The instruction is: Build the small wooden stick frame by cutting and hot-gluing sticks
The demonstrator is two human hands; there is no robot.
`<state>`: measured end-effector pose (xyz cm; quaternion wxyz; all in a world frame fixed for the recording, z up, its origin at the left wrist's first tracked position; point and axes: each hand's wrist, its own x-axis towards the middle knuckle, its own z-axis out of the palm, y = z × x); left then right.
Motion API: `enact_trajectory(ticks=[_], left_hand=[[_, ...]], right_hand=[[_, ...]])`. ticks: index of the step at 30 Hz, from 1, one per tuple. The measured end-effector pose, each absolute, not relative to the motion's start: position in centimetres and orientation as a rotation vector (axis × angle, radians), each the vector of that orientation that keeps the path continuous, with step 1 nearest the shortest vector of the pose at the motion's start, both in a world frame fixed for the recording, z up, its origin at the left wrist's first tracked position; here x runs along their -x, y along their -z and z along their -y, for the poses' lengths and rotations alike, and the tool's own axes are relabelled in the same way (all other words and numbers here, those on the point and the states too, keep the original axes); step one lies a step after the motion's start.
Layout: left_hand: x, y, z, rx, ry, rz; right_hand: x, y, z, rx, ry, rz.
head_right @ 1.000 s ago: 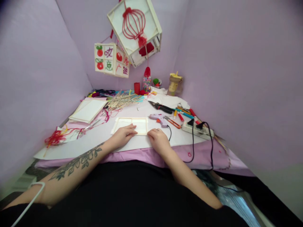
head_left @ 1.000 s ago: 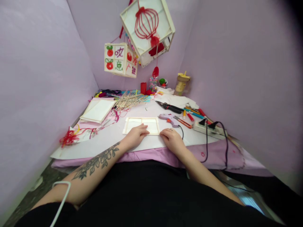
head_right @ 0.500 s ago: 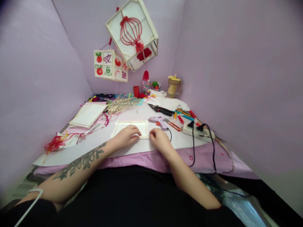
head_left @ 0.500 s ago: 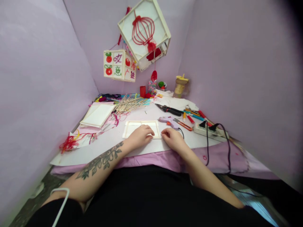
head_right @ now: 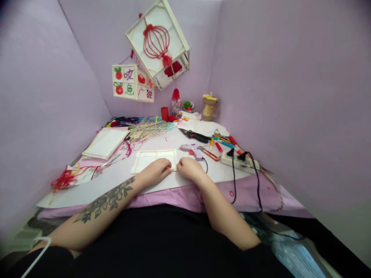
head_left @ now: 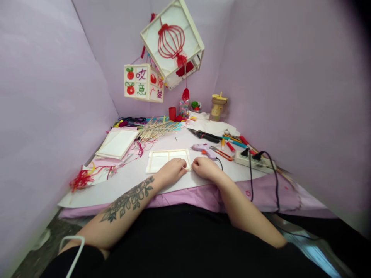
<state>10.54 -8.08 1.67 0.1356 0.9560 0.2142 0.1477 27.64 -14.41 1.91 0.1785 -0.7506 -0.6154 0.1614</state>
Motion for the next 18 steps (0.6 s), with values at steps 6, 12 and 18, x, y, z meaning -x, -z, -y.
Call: enact_trajectory(ticks=[6, 12, 18], left_hand=[[-9.8, -1.6, 7.4, -2.651, -0.59, -0.616], [-9.4, -1.8, 7.9, -2.735, -0.747, -0.645], [-9.4, -1.9, 7.9, -2.732, -0.891, -0.604]], right_hand=[[-27.1, -1.9, 13.6, 1.976, -0.571, 1.571], [-27.0, -1.2, 13.7, 1.661, -0.98, 1.253], [-27.1, -0.9, 13.6, 1.373, -1.351, 0.997]])
